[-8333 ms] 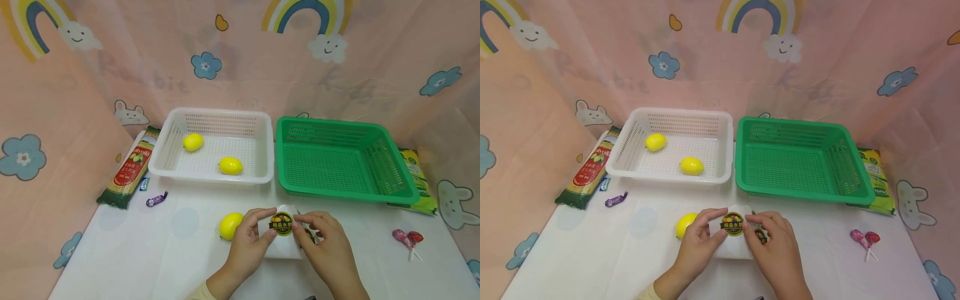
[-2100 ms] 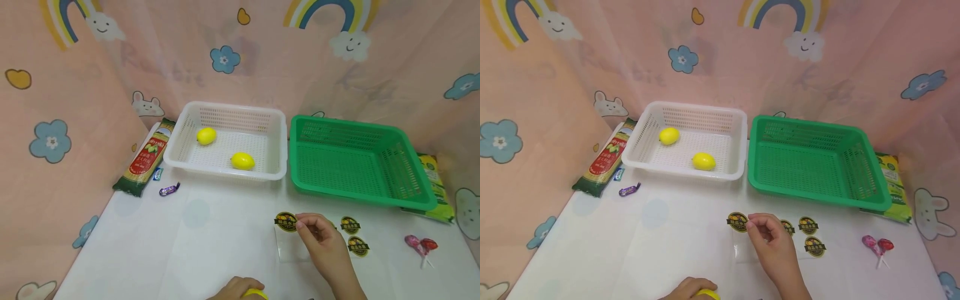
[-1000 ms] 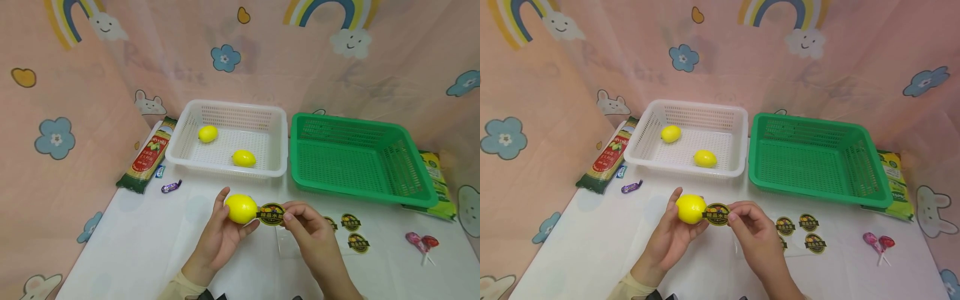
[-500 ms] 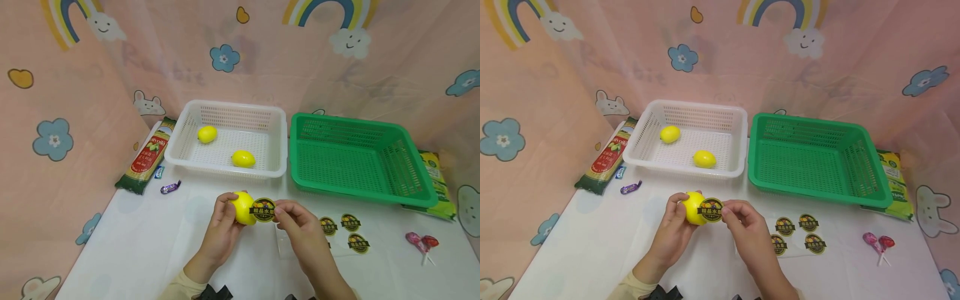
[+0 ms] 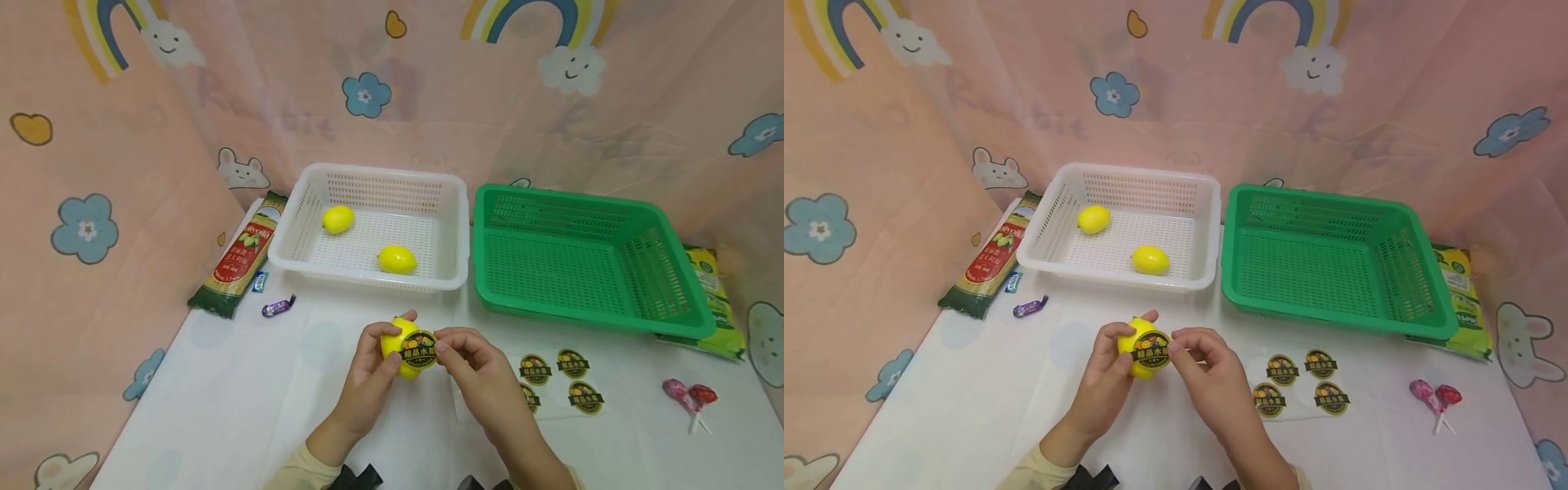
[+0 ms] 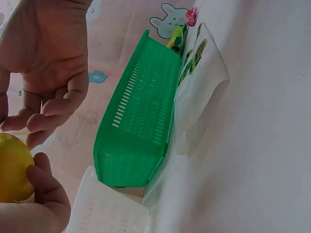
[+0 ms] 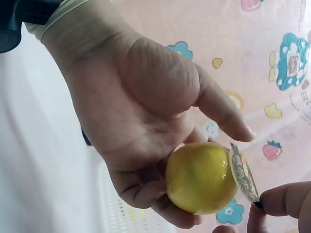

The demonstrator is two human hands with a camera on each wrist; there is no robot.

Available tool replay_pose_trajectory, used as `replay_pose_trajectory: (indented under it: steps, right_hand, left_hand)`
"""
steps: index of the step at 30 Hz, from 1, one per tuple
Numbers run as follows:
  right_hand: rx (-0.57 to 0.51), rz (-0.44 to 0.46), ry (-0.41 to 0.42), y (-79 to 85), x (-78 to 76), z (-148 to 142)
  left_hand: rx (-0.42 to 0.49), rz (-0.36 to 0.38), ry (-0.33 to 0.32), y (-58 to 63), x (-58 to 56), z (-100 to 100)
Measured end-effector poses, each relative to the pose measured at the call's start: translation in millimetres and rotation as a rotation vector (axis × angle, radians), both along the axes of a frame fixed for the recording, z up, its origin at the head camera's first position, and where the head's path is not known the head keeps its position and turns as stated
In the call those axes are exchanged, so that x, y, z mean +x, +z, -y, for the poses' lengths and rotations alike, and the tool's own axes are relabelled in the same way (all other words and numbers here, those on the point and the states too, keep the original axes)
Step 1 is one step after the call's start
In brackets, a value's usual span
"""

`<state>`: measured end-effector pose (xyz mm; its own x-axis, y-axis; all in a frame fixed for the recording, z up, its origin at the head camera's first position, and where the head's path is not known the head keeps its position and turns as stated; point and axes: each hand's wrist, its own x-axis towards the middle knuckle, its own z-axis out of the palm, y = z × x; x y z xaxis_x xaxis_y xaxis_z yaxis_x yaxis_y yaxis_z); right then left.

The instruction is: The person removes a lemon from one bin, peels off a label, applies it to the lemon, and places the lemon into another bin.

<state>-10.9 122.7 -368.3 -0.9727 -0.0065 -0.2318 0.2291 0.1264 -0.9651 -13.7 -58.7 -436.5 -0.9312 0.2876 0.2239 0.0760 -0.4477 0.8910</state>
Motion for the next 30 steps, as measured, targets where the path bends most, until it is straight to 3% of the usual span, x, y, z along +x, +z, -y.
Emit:
replay_pose_trajectory:
  steps: [12,20,24,30]
  right_hand:
    - [0.183,-0.116,-0.027,-6.0,1.2,5]
    - [0.235,-0.304,-0.086,-11.3,2.9,8]
    - [0.233,-0.375,-0.108,-13.1,3.0,9]
    - [0.225,-0.402,-0.12,-14.8,2.6,12]
  left_hand:
    - [-0.036,0.022,0.038,2.2,2.1,-4]
    - [-0.075,-0.059,0.155,1.6,4.4,-10]
    - [-0.014,-0.024,0.16,3.1,5.0,-14]
    - [0.144,0.097,0.094,6.0,5.5,-21]
